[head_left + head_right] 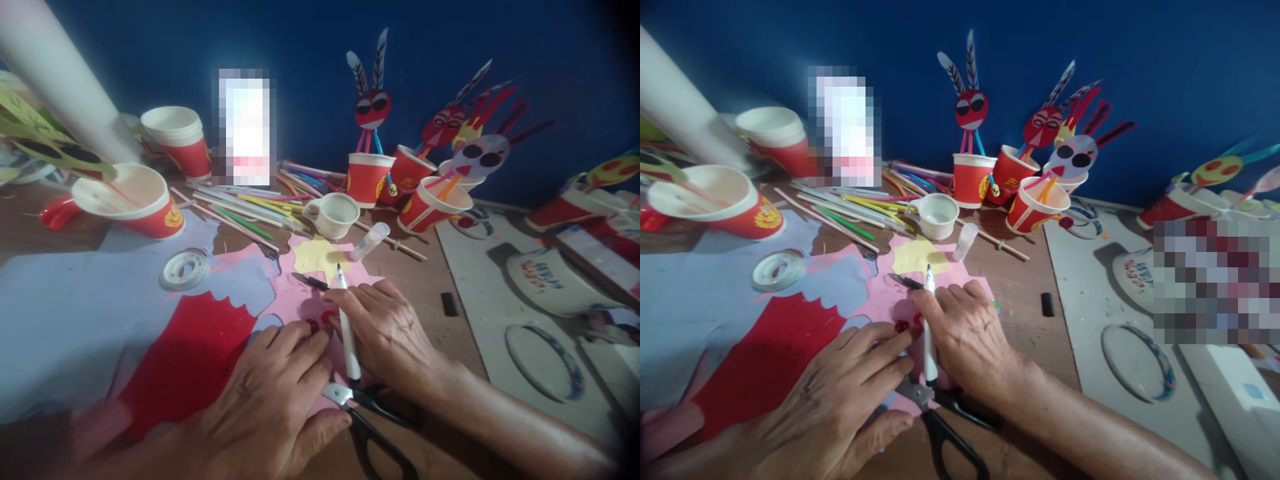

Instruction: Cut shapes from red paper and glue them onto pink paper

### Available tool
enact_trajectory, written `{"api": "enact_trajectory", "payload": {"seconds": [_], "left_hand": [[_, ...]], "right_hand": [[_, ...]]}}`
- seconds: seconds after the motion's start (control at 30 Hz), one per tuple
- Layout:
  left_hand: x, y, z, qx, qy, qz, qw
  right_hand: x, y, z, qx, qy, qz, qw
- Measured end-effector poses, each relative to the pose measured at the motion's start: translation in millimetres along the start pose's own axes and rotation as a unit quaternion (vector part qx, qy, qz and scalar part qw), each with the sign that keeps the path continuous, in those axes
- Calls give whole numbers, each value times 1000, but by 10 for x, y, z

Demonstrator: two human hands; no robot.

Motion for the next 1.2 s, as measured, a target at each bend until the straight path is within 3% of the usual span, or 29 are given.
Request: {"api": "enact_trajectory", "payload": {"seconds": [0.17, 0.3, 0.4, 0.53, 0.73, 0.87, 1.2], "left_hand": [[17, -16, 8, -7, -8, -8, 1000], [32, -13, -30, 2, 4, -11, 1000], [62, 10, -78, 3, 6, -27, 1000], [137, 17, -111, 28, 1, -70, 997], [236, -150, -117, 79, -15, -186, 979], [226, -229, -116, 41, -8, -208, 977], [210, -177, -90, 30, -16, -228, 973]], "right_hand": [[35, 0, 17, -3, -8, -28, 1000], [78, 90, 15, 40, -54, -141, 988], [131, 163, 6, 42, -131, -284, 949], [186, 167, 7, 47, -160, -401, 901], [158, 20, 13, 89, -215, -371, 899], [107, -44, 41, 77, -234, -336, 909], [112, -67, 32, 58, -194, -250, 947]]}}
Point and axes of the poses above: each hand's wrist, its own z-axis away from the middle knuckle, its own y-axis out of the back of the hand, x = y × z, the point moved 2 cm from there along -z, towards the middle knuckle, and after that the axes turned 1 degree about -y, right-handed, at the moved point
